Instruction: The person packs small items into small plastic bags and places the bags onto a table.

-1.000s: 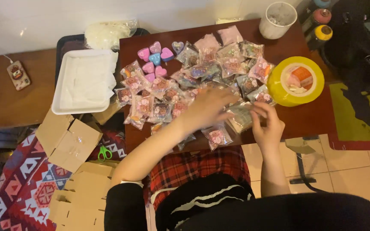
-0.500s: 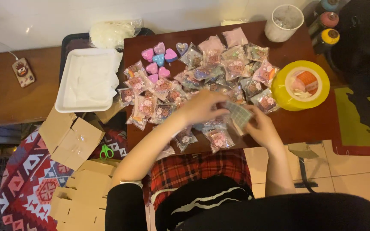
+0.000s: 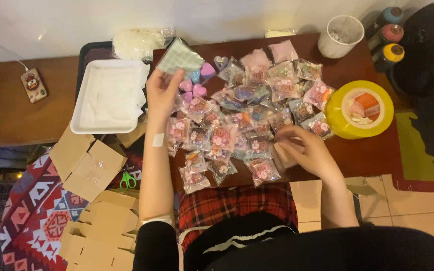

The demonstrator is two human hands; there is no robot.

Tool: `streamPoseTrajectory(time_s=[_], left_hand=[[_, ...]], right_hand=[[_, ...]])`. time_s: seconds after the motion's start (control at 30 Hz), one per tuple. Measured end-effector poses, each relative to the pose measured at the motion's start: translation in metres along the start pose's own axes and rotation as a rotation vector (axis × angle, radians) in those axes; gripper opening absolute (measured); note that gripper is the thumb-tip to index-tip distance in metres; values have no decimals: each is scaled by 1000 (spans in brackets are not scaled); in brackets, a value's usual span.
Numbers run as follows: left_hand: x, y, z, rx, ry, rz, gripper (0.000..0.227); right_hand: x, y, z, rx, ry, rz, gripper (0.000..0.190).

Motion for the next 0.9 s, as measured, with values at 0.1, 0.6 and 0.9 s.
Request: streamPoseTrajectory(time_s=[0.1,0.6,0.9], left_hand=[[0,0,-11,-208,41,90,24],[-4,-7,-12,42,-13,319,18],[-7,-6,-7,-113,46,320,46]], right_hand=[[40,-11,-43,-204,234,-208,28],[233,-166,15,-889,707,-237,27],[237,-168,25,-838,603,-312,39]])
Point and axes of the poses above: each hand's wrist, its own x-axis towards the middle knuckle, its own y-axis out of the back of the hand, z = x × y, the point moved 1 cm from there along x, towards the middle knuckle, and after that the axes turned 14 degrees about y, right-handed, at the moved point
